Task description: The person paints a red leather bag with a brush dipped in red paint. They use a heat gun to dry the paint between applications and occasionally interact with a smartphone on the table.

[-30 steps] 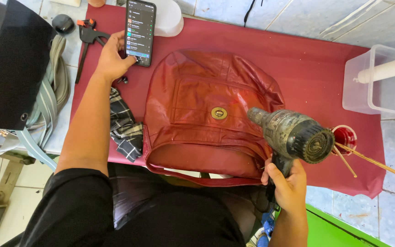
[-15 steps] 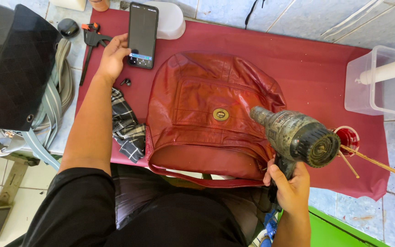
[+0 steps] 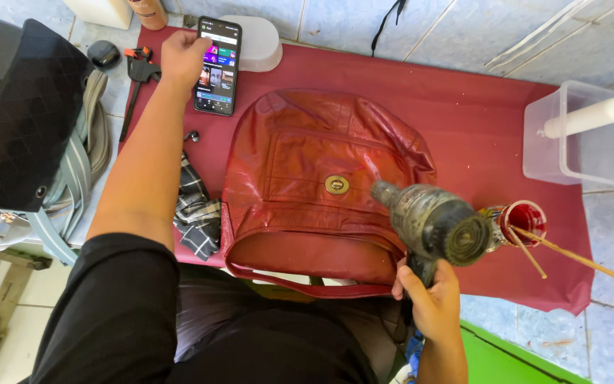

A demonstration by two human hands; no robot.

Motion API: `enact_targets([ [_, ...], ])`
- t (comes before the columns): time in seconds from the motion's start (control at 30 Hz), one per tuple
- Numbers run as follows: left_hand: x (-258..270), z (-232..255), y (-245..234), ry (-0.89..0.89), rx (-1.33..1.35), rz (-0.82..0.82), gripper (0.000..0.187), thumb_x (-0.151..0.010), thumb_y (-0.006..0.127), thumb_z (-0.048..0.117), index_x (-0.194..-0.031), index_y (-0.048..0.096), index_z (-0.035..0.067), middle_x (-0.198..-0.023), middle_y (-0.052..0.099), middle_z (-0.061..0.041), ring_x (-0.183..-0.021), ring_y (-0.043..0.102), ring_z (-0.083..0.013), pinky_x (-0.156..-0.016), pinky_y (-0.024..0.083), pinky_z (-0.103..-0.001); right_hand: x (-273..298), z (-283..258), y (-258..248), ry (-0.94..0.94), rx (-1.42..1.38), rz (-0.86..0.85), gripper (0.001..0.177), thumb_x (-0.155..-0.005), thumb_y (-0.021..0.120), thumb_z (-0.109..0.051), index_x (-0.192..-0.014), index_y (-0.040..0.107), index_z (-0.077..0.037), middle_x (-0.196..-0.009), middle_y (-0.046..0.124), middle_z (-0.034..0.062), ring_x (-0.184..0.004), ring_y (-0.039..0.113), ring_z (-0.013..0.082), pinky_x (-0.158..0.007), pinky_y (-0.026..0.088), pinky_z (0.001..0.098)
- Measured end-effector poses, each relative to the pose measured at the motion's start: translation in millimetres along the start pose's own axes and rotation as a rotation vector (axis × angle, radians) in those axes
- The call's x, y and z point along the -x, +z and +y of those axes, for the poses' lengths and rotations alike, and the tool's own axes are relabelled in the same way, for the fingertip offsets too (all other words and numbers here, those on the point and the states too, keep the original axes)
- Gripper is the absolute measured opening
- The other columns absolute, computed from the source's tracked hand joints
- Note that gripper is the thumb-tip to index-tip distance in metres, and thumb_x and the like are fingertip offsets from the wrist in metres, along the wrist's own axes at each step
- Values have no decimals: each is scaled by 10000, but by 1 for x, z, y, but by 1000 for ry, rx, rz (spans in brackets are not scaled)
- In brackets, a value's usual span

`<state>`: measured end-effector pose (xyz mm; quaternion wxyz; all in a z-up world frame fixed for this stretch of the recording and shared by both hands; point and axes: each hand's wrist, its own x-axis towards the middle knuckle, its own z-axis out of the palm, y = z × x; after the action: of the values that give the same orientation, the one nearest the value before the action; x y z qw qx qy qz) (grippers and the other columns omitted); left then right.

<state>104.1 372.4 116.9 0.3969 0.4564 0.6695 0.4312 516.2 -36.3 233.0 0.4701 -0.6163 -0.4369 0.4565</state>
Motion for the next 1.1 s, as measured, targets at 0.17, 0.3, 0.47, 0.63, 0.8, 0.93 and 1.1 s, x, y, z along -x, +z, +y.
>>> enact_targets([
  [0.17,-16,-6,17,-59,29,134,210,-862,791,317,-824,616,207,-736,552,99,-718,499,-59,-685,463,-276,1,-5,-4,-15,11,-13,211,-958,632,-166,-923,574,33,-576,583,137,-494,540,199,-489,465,302],
  [0.3,6,17,17,-108,40,130,130,-876,739,269,-874,621,216,-701,510,103,-632,465,-56,-443,445,-297,-1,-6,-9,-56,-24,-31,257,-955,634,-207,-1020,489,-4,-614,576,144,-491,538,196,-484,461,297],
  [0.47,0,8,22,-110,40,210,263,-829,723,385,-769,537,208,-706,443,81,-667,410,-99,-555,390,-320,-3,-4,-12,-54,-36,-4,248,-956,623,-167,-1050,510,33,-693,585,157,-489,549,196,-505,456,294],
  [0.63,17,15,11,-160,242,208,364,-877,597,489,-781,418,188,-757,396,62,-730,364,-106,-674,346,-313,-8,-14,-9,-72,-18,-25,270,-962,620,-211,-1031,507,24,-669,575,143,-498,533,183,-509,441,285],
  [0.8,5,-22,0,-136,419,7,393,-929,530,440,-946,732,103,-864,757,-34,-738,698,-120,-638,545,-250,-11,-7,-11,-41,-97,-61,246,-950,628,-179,-1030,506,19,-697,531,136,-502,546,200,-489,431,288],
  [0.93,-4,-31,-3,-166,463,-57,191,-927,655,307,-897,675,120,-793,667,-5,-689,619,-106,-617,508,-238,-16,-17,-1,-18,35,-55,238,-961,623,-201,-883,563,16,-578,583,115,-515,531,182,-512,449,285],
  [1.1,-15,-32,7,-159,401,-42,193,-855,731,281,-953,772,119,-856,740,35,-763,663,-80,-729,548,-262,-13,-24,3,17,275,21,255,-954,623,-236,-785,626,-45,-569,625,70,-519,581,153,-572,481,280],
])
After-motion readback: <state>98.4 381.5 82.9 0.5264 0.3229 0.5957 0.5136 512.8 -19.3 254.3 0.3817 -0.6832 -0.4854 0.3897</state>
